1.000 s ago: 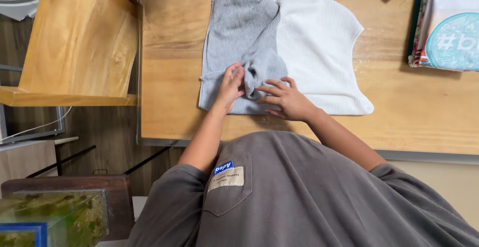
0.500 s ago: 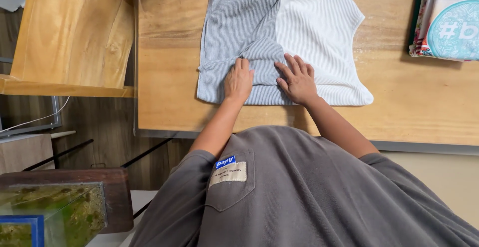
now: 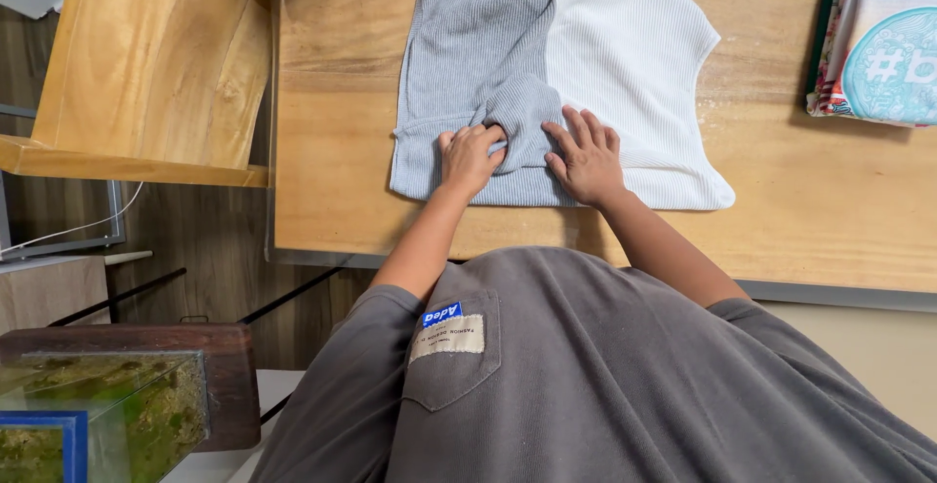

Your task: The person folds a pair of lace underwear into a small rectangle, then folds a white t-shirt and a grey-and-white hooded garment on a wooden table.

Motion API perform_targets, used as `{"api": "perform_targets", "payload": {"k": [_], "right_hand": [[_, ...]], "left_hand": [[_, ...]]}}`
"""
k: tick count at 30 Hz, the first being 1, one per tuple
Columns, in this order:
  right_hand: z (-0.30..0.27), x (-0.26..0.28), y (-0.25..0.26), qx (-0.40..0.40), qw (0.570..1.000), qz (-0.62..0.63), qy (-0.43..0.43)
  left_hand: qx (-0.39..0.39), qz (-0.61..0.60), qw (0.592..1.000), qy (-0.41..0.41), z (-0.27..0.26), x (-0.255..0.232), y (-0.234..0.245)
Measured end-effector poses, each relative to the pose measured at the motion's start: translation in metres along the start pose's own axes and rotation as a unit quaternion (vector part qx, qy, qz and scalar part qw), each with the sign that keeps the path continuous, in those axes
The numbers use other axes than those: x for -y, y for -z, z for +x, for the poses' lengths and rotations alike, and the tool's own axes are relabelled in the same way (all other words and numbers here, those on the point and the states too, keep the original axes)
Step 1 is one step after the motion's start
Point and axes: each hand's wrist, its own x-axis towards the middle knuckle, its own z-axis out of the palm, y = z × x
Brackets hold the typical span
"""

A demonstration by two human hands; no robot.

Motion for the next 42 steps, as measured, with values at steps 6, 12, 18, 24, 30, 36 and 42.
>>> {"api": "perform_targets", "payload": {"k": [6,12,18,24,30,36,42], "right_hand": [[0.001,0.000,0.000,0.001,1.000,0.002,-0.002],[0.002,0.000,0.001,0.001,1.000,0.001,-0.005],[0.000,0.001,0.002,0.001,1.000,0.000,-0.004],[-0.003,-0.008,0.005,-0.003,0.999,0.030,0.042],[-0.055,-0.057,0.028,-0.075,0.997,0.024,0.015],[-0.099,-0.105,0.039,-0.160,0.983,0.061,-0.073],[-0.101,-0.116,0.038,-0.143,0.973,0.098,-0.155]], "left_hand": [[-0.040,-0.303,0.951,0.047,-0.023,0.042,0.021],[0.047,-0.344,0.933,0.092,-0.058,0.067,0.032],[0.066,-0.111,0.946,0.297,-0.017,0.013,0.023],[0.075,-0.018,0.970,0.233,0.002,0.028,0.002],[-0.194,-0.234,0.910,0.283,-0.008,0.047,0.015],[0.046,-0.032,0.969,0.240,-0.024,-0.003,0.036],[0.031,0.028,0.999,0.011,-0.024,0.007,0.014]]}}
